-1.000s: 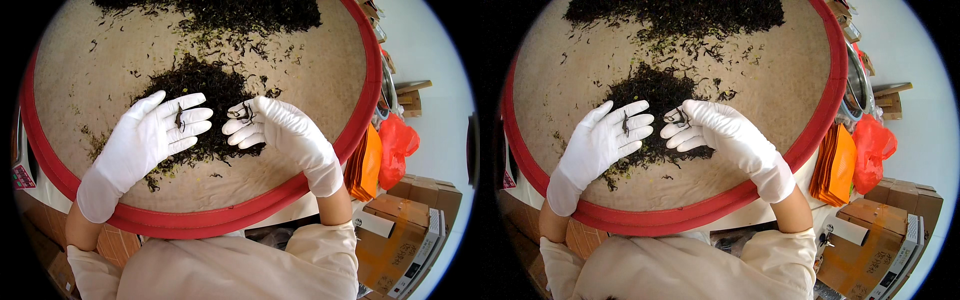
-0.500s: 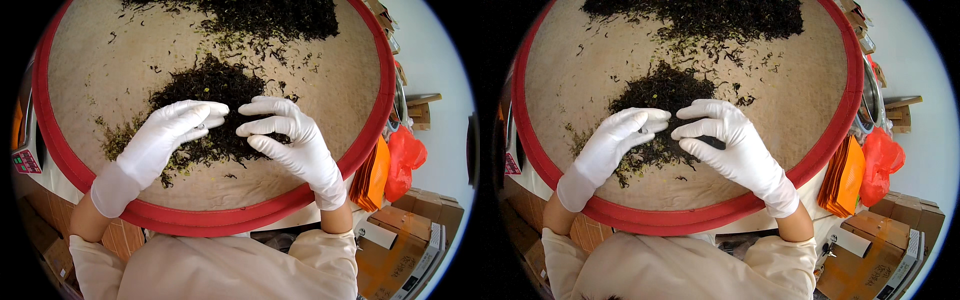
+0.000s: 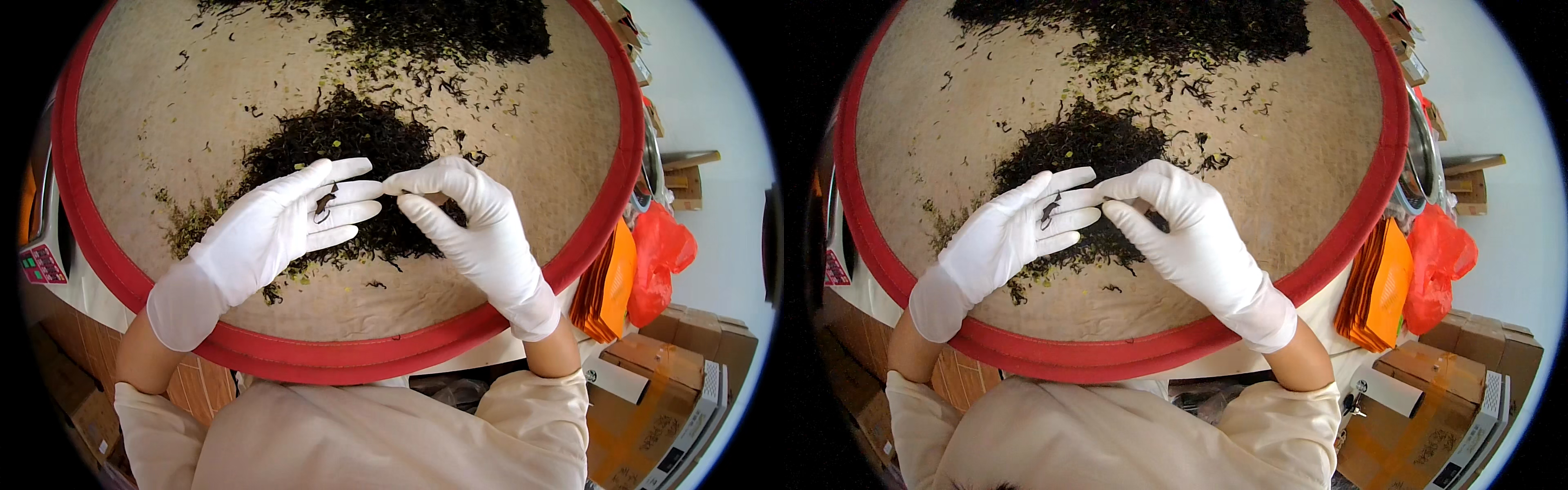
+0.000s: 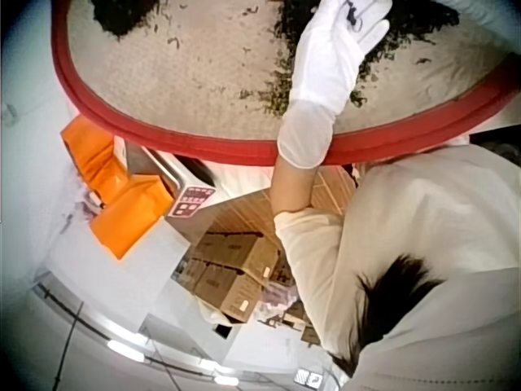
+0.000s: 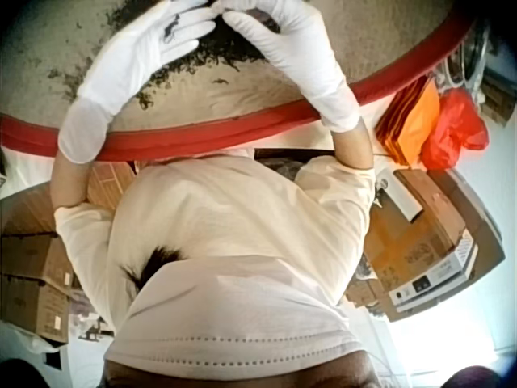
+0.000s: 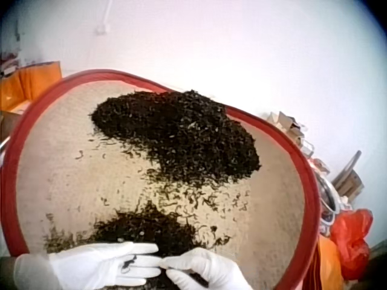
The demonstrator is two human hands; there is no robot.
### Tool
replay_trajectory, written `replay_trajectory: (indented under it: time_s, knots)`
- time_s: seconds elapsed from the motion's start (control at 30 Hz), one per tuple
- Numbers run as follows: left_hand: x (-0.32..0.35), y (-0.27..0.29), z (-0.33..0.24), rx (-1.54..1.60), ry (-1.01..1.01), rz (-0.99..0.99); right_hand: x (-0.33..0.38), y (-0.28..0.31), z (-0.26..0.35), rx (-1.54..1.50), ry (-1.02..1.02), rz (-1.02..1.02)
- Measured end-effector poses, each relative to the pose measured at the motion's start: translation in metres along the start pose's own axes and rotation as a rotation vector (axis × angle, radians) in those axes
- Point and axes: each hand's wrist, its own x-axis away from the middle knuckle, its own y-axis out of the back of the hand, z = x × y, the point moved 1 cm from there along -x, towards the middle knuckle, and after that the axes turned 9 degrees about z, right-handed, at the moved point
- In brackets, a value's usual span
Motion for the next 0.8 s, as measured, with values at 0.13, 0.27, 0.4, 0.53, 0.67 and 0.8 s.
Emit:
replay_trajectory:
  time_s: [0.13, 0.27, 0.4, 0.53, 0.67, 0.8]
  knots:
    - [0.0, -0.002, 0.002, 0.031, -0.041, -0.013, -0.006, -0.009, 0.001, -0.009, 0.083, 0.017]
    - [-0.005, 0.018, 0.018, 0.262, -0.045, 0.049, -0.019, -0.018, 0.012, 0.0, 0.192, 0.055]
    - [-0.006, 0.018, 0.016, 0.306, -0.031, 0.079, -0.02, -0.012, 0.012, 0.065, 0.164, 0.001]
    - [-0.005, 0.0, 0.005, 0.285, -0.002, -0.005, -0.014, 0.014, 0.011, 0.169, 0.061, -0.207]
    - [-0.003, 0.006, 0.006, 0.331, -0.071, -0.068, -0.01, 0.037, -0.008, 0.315, -0.003, -0.325]
    - [-0.001, 0.005, -0.001, 0.295, -0.128, -0.111, 0.0, 0.04, -0.03, 0.458, -0.119, -0.209]
